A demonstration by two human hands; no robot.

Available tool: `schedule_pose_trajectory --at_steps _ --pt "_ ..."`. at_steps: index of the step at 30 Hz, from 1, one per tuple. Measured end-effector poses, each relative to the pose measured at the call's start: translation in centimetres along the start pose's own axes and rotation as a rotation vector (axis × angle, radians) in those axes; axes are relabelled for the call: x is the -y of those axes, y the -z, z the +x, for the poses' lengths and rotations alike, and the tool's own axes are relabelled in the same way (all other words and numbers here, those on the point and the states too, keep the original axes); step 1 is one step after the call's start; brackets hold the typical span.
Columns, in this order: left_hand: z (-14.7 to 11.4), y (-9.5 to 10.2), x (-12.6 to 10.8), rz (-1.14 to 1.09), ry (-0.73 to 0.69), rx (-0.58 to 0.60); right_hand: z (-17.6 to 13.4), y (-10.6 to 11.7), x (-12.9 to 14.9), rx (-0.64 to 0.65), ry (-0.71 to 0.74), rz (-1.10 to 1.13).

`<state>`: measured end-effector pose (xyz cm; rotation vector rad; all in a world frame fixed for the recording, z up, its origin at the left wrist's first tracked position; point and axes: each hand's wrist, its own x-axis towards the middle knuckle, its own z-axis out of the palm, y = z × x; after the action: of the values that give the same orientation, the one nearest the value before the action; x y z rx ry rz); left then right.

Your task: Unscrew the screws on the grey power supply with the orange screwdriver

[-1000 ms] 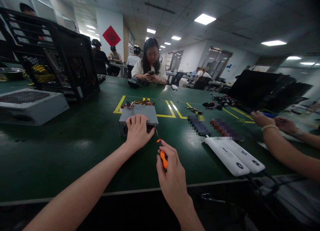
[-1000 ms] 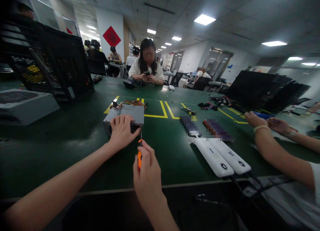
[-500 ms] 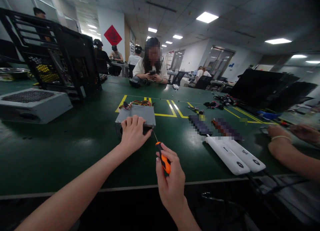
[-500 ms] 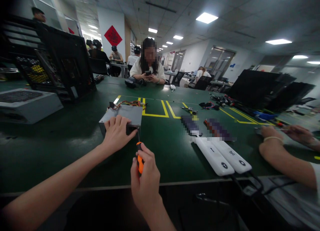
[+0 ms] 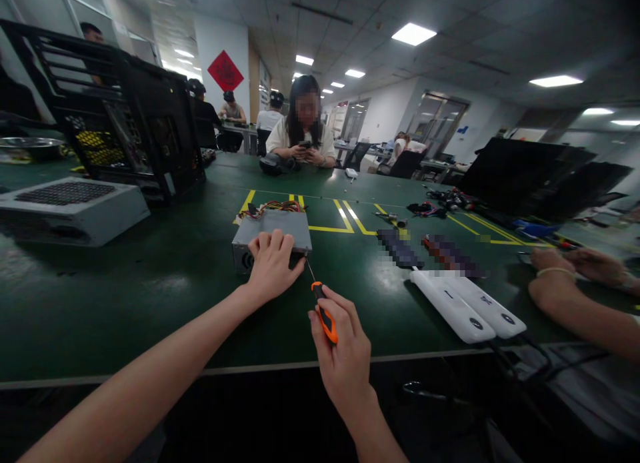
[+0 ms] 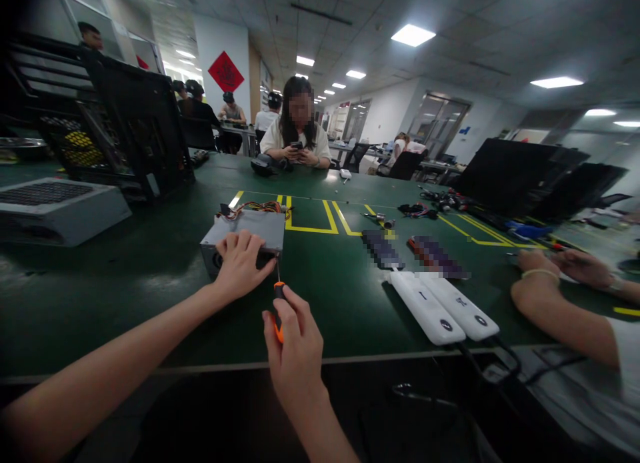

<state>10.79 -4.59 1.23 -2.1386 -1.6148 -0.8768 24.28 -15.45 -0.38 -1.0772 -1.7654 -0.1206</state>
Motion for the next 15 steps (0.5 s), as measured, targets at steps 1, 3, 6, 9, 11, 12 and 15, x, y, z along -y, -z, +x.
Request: schedule_pose_trajectory --at_steps 1,3,6,9,11,12,15 --pt "0.0 0.0 -0.1 0.001 -0.005 0.002 0.0 0.1 -0.1 0.001 0.0 0.003" --pt "0.1 0.0 -0.5 0.002 -0.017 0.007 0.1 0.4 -0.2 0.005 0.005 0.005" --pt "0.2 0.1 -1.0 -0.009 -0.023 0.006 0.1 0.8 -0.3 0.011 -0.001 0.01" --pt "0.1 0.1 -1.6 -0.024 -0.02 0.005 0.0 1.3 -0.5 0.014 -0.022 0.017" --pt "0.1 0.0 -2.0 -0.029 -0.025 0.005 -0.1 1.6 -0.7 0.011 -0.027 0.025" --pt "0.1 0.0 -2.2 -0.03 -0.028 0.005 -0.1 1.7 -0.7 0.011 -0.024 0.029" --pt "0.1 0.0 -2.5 -0.035 -0.036 0.006 -0.1 2.1 -0.6 0.022 -0.021 0.036"
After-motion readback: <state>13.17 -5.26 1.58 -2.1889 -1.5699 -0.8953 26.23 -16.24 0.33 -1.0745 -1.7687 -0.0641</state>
